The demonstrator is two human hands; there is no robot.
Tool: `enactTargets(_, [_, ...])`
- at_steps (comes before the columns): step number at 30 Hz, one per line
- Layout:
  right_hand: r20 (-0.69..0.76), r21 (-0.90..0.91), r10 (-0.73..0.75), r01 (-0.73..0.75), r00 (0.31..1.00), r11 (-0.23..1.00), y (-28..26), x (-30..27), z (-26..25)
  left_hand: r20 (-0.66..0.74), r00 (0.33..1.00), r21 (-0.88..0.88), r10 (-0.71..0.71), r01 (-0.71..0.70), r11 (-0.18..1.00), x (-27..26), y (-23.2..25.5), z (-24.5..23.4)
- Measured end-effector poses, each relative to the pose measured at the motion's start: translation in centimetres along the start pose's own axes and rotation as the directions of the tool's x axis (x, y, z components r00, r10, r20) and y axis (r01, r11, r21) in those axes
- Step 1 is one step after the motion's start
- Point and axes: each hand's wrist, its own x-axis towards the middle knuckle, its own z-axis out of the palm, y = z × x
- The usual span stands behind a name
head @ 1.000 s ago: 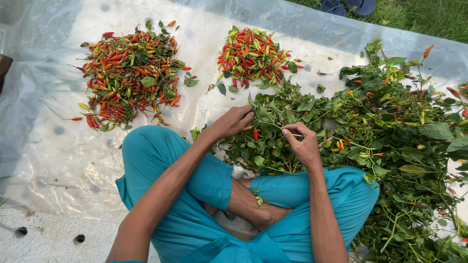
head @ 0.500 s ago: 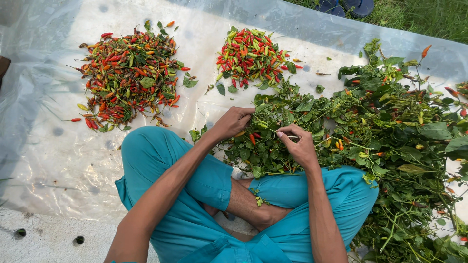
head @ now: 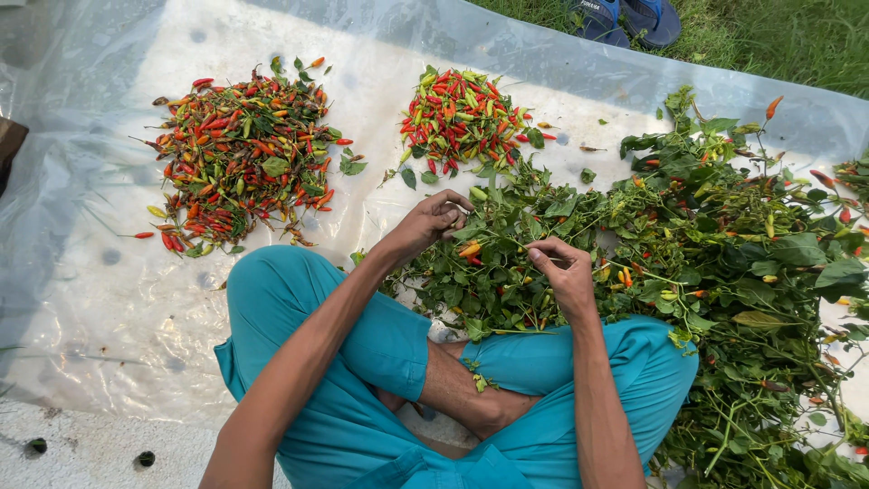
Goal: The person sits cross-legged on a white sheet outdoors and sorts through piles of chili peppers and green leaves. They pick up bunches of chilies, separate the peppers from the stems and leaves, and place the sorted chilies into a pile while discarding the plant matter.
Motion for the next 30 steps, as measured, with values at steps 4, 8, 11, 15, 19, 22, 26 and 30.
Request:
enactTargets(4, [0.003, 0.020, -0.036, 0.036, 0.999, 0.999, 0.7, 0.2, 0.0, 0.012, 1.000, -0.077, -0.011, 0.011, 0.997, 1.2, -1.1, -0.8])
enactTargets(8, [0.004, 0.044, -0.051, 0.051, 0.999, 0.998, 1.8, 0.2, 0.0, 0.039, 0.999, 0.128, -0.035, 0.030, 0.991, 0.1, 0.7, 1.7])
enactTargets(11, [0.031, 0.022, -0.060, 0.059, 0.998, 0.998, 2.0, 0.2, 0.0, 0.063, 0.998, 0.225, -0.011, -0.004, 0.974, -0.5, 1.9, 3.1])
enactTargets(15, [0.082, -0.015, -0.058, 0.060, 0.995, 0.998, 1.7, 0.3, 0.5, 0.103, 0.995, 0.322, -0.004, -0.029, 0.946, -1.7, 4.9, 5.1])
enactTargets(19, [0.121, -0.033, -0.049, 0.054, 0.991, 0.998, 0.7, 0.2, 1.1, 0.140, 0.990, 0.362, 0.015, -0.065, 0.930, -0.3, -0.4, 2.0])
enactTargets(22, [0.145, -0.085, -0.058, 0.071, 0.988, 0.994, 0.8, 0.4, 1.2, 0.140, 0.989, 0.390, -0.055, -0.004, 0.921, 0.7, -3.1, 0.7])
enactTargets(26, [0.162, -0.118, -0.081, 0.100, 0.984, 0.988, 1.6, 0.5, 1.0, 0.146, 0.989, 0.651, -0.035, -0.069, 0.756, 0.9, -4.0, 0.5])
enactTargets(30, [0.163, -0.127, -0.068, 0.089, 0.984, 0.988, 1.8, 0.4, 0.9, 0.198, 0.980, 0.856, -0.030, -0.157, 0.492, -1.7, 2.0, 3.4])
